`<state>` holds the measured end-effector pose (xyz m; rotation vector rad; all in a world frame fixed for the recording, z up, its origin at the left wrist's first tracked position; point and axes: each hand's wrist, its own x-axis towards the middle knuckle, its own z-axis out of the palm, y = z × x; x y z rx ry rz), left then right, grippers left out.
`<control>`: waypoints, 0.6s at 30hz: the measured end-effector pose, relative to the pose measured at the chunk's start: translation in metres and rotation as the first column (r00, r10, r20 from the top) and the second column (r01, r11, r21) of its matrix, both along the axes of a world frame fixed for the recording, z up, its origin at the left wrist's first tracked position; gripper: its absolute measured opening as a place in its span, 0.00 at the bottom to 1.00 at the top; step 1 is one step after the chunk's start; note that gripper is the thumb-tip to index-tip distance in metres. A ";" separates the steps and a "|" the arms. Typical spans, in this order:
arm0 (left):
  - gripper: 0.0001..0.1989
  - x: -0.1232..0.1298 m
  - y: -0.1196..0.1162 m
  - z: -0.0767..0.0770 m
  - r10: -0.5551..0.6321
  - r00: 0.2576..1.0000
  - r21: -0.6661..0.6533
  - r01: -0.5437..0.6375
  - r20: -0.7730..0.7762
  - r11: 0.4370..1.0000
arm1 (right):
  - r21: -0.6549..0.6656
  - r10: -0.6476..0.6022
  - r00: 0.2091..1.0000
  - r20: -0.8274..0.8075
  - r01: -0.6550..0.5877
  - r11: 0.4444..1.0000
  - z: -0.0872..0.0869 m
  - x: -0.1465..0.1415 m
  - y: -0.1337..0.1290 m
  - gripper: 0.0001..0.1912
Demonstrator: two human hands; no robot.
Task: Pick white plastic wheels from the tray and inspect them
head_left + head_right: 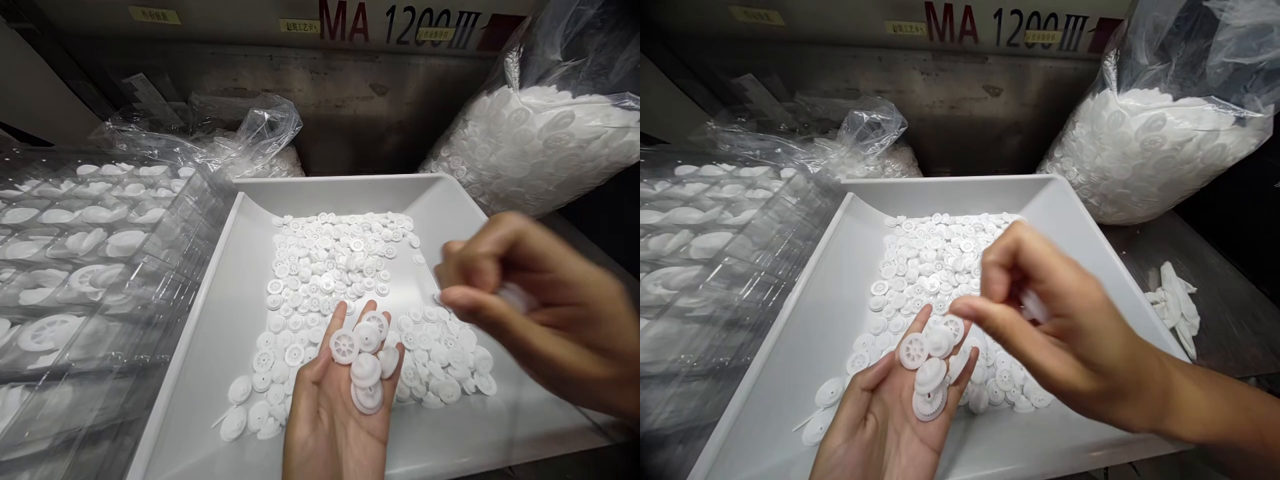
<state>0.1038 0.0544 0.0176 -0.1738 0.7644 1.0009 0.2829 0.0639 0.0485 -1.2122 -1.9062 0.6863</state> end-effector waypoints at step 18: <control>0.29 0.000 0.001 -0.001 -0.006 0.987 0.001 0.006 0.163 1.000 | -0.326 0.287 0.942 0.174 -0.220 0.919 -0.014 -0.012 0.026 0.09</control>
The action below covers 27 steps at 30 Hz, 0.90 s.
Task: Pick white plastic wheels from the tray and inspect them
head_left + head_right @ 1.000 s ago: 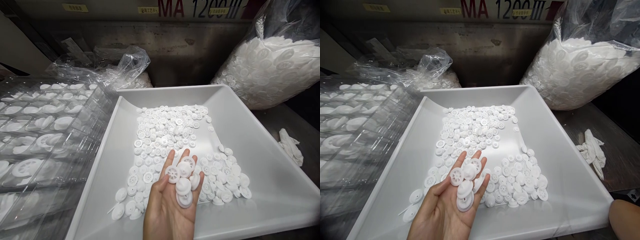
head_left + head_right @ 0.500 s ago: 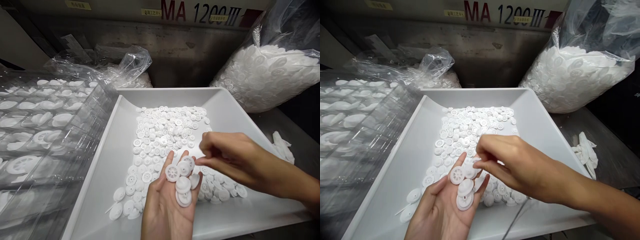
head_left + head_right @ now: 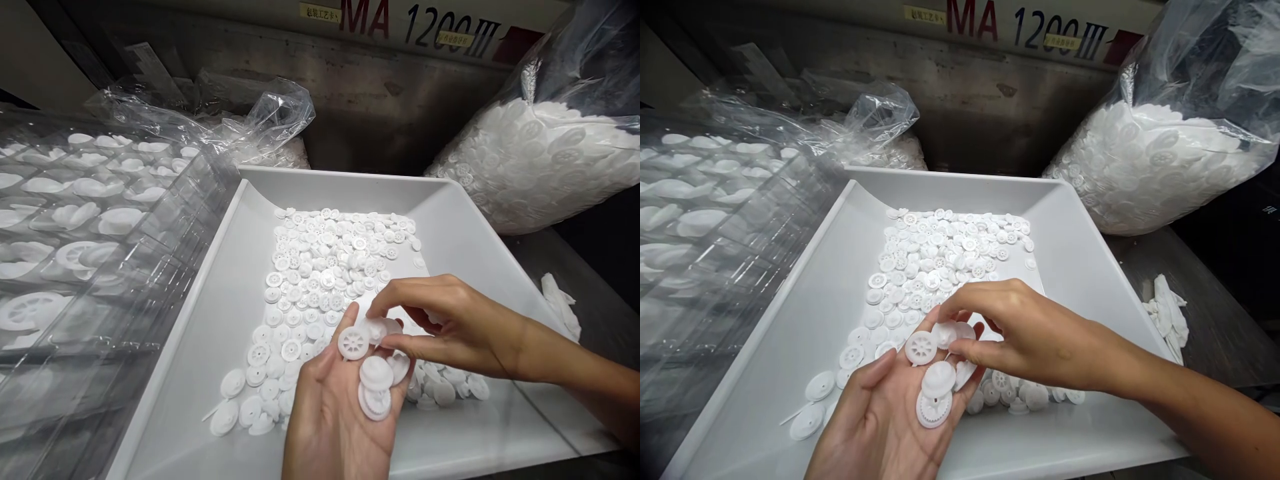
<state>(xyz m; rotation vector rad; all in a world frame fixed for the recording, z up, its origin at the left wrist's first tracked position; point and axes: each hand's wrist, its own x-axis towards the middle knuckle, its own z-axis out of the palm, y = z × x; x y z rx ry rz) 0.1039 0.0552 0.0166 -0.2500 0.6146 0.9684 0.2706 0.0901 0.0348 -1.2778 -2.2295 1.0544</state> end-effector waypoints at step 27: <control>0.27 -0.010 0.000 -0.008 -0.185 0.977 0.101 0.175 0.105 0.979 | 0.393 0.088 0.996 -0.014 -0.075 0.916 0.002 0.008 -0.001 0.07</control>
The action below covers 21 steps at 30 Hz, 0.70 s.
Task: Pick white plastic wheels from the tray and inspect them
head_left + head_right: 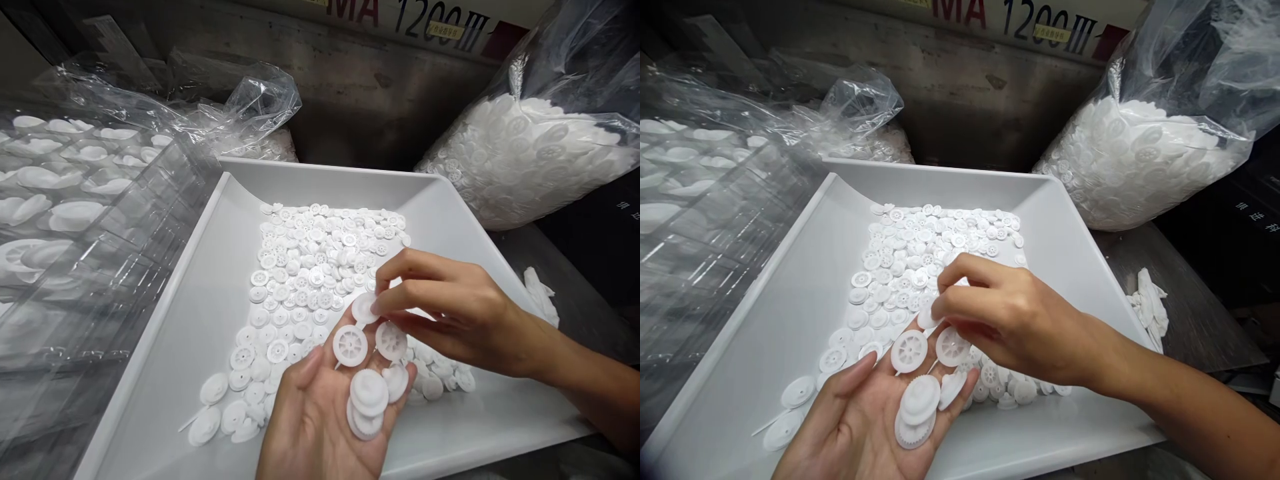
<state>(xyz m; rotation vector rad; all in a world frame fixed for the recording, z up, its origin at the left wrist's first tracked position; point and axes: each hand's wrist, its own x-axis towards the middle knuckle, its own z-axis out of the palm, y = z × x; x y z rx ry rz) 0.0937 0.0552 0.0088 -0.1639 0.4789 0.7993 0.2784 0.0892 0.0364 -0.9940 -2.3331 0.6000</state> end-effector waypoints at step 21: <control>0.23 0.001 -0.004 -0.003 0.041 0.998 0.085 -0.037 -0.045 0.996 | -0.124 -0.089 0.996 0.026 0.092 0.988 0.011 0.002 0.000 0.04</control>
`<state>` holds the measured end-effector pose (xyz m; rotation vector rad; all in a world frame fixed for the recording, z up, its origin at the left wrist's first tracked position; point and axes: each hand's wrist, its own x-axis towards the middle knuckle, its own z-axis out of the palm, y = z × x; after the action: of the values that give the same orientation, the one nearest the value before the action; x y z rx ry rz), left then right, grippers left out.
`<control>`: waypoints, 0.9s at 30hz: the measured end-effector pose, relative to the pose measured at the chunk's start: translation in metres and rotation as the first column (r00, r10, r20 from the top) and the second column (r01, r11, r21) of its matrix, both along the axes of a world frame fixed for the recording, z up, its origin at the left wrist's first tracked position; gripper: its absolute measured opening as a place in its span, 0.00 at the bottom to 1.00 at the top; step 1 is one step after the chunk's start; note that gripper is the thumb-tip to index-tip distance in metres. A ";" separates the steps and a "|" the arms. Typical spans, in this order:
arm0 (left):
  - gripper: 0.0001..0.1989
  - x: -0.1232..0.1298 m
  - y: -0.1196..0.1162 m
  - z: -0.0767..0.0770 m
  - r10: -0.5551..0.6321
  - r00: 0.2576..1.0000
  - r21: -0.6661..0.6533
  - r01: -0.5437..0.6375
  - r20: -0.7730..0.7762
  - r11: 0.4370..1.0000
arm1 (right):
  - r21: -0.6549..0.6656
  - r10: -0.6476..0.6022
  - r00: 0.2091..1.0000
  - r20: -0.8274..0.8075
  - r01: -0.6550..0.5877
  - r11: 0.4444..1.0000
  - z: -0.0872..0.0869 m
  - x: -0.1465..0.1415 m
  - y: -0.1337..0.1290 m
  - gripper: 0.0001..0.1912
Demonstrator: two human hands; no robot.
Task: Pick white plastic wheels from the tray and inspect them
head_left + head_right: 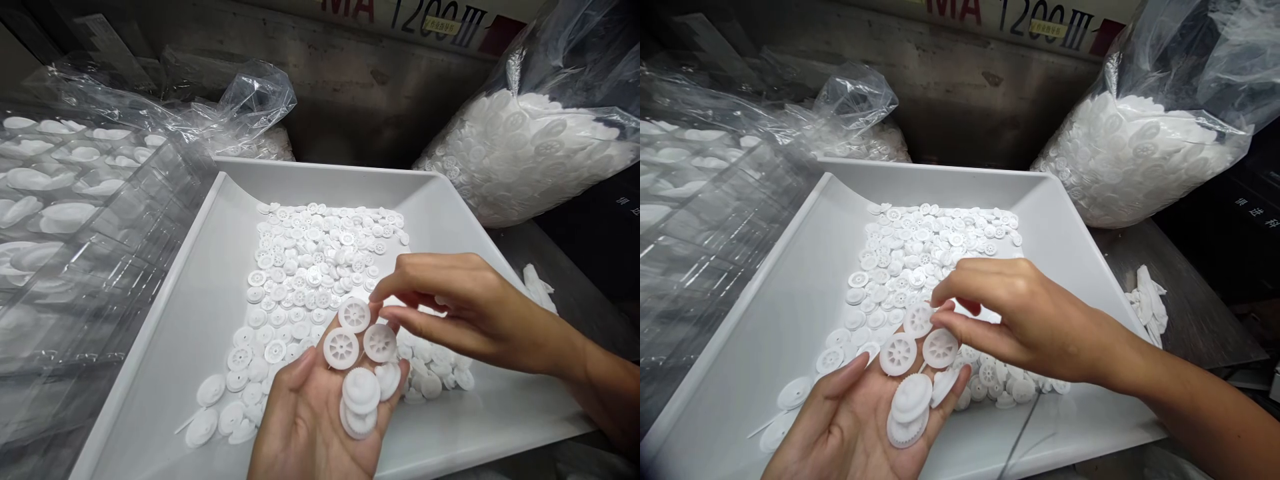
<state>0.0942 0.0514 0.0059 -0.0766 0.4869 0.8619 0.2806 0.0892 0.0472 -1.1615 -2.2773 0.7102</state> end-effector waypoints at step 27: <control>0.19 0.008 -0.003 0.001 -0.037 0.980 -0.115 0.060 0.193 0.992 | -0.089 0.093 0.986 -0.141 -0.106 0.990 0.003 -0.031 -0.029 0.15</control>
<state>0.1024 0.0488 0.0073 -0.2549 0.3586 0.7681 0.2500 0.0600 0.0499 -1.0133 -2.2194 0.9181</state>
